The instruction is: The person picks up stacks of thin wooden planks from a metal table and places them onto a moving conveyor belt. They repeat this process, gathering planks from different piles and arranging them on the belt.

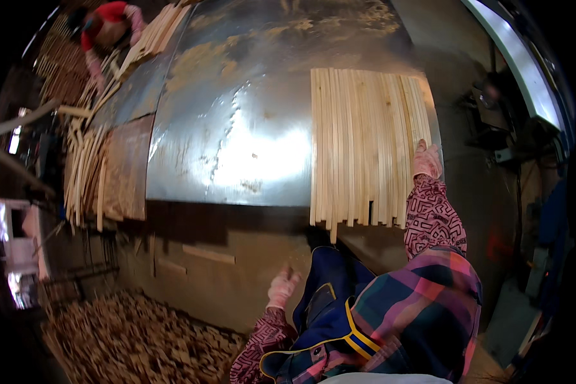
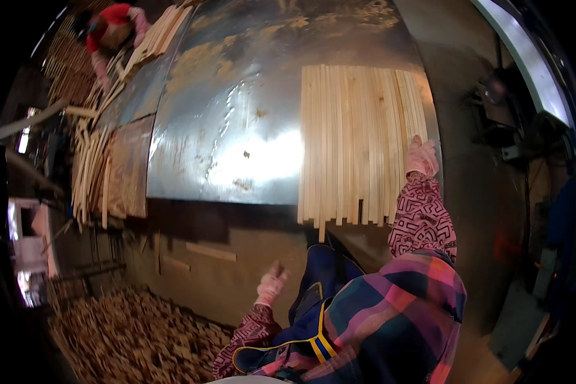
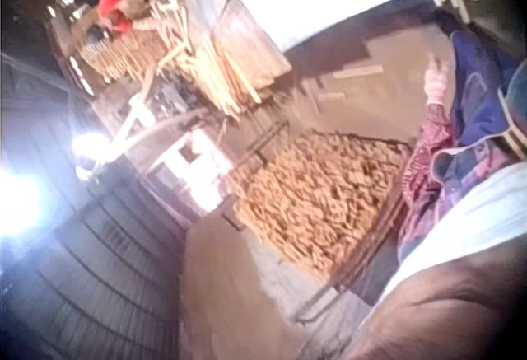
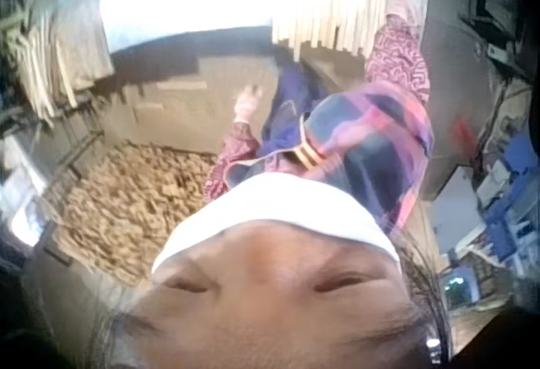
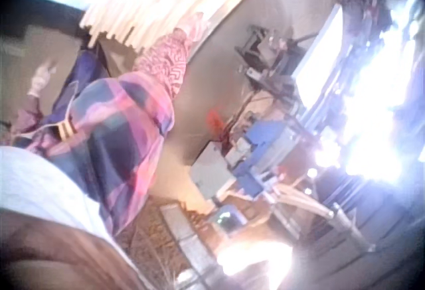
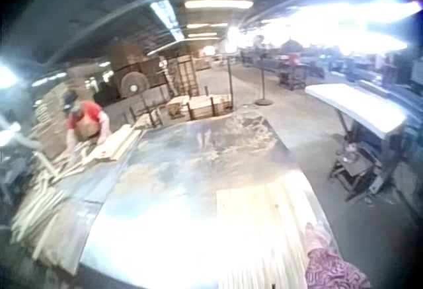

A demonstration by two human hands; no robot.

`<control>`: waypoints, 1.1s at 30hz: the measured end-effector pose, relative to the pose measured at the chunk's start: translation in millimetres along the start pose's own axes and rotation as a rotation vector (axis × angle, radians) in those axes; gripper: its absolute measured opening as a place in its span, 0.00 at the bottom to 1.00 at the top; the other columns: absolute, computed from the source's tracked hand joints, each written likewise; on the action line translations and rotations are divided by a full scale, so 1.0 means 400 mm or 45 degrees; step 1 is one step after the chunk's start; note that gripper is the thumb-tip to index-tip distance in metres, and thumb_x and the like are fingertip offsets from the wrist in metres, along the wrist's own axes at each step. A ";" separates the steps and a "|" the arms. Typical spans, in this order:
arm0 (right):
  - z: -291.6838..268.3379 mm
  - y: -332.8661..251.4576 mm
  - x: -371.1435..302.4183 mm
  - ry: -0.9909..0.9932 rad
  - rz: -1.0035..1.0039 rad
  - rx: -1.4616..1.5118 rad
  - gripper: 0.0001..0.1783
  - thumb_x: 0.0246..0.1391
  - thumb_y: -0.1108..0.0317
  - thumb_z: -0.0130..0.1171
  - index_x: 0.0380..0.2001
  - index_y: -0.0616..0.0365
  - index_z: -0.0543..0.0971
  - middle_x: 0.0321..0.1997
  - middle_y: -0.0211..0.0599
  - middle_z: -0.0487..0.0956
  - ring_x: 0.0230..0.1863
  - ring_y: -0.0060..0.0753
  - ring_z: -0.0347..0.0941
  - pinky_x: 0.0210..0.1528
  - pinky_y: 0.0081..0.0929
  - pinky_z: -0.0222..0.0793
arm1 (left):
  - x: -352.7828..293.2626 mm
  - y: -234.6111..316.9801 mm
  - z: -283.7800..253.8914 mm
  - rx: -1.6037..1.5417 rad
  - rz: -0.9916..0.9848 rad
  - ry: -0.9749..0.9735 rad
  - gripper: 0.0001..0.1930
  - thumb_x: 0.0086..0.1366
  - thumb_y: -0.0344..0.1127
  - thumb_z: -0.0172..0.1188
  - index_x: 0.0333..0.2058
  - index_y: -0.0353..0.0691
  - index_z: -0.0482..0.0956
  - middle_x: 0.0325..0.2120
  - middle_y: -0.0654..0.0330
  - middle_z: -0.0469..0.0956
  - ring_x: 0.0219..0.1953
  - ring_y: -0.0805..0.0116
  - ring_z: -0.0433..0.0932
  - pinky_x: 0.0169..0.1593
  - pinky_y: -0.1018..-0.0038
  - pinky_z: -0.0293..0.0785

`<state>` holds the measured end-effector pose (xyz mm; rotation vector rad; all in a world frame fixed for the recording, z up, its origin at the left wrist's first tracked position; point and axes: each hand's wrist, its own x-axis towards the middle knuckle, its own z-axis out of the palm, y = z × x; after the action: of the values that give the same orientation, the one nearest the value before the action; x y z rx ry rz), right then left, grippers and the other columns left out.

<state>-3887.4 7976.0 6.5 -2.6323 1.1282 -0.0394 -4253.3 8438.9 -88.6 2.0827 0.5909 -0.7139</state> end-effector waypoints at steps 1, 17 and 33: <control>0.013 0.022 0.002 -0.001 -0.041 0.000 0.35 0.65 0.38 0.38 0.52 0.63 0.69 0.49 0.60 0.79 0.52 0.62 0.76 0.52 0.53 0.70 | -0.081 0.047 0.025 0.115 -0.102 -0.162 0.37 0.63 0.58 0.58 0.66 0.45 0.63 0.58 0.50 0.74 0.62 0.49 0.70 0.62 0.63 0.66; -0.070 0.777 0.001 -0.370 -0.565 0.916 0.24 0.63 0.50 0.55 0.52 0.57 0.80 0.52 0.50 0.80 0.57 0.50 0.75 0.57 0.34 0.70 | -0.180 0.806 0.583 0.017 0.648 0.182 0.29 0.64 0.49 0.60 0.62 0.51 0.70 0.50 0.48 0.79 0.54 0.47 0.75 0.56 0.61 0.72; -0.170 1.967 0.439 -0.369 0.785 1.553 0.11 0.65 0.61 0.57 0.43 0.57 0.77 0.26 0.25 0.74 0.21 0.22 0.68 0.23 0.22 0.64 | 0.050 1.494 1.163 0.795 0.842 0.144 0.34 0.56 0.48 0.63 0.60 0.43 0.67 0.59 0.50 0.69 0.63 0.48 0.65 0.64 0.60 0.64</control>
<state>-4330.2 7317.2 -149.0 -1.1492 1.1953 -0.1553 -3991.0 7734.4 4.9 2.6826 -0.3258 -0.4119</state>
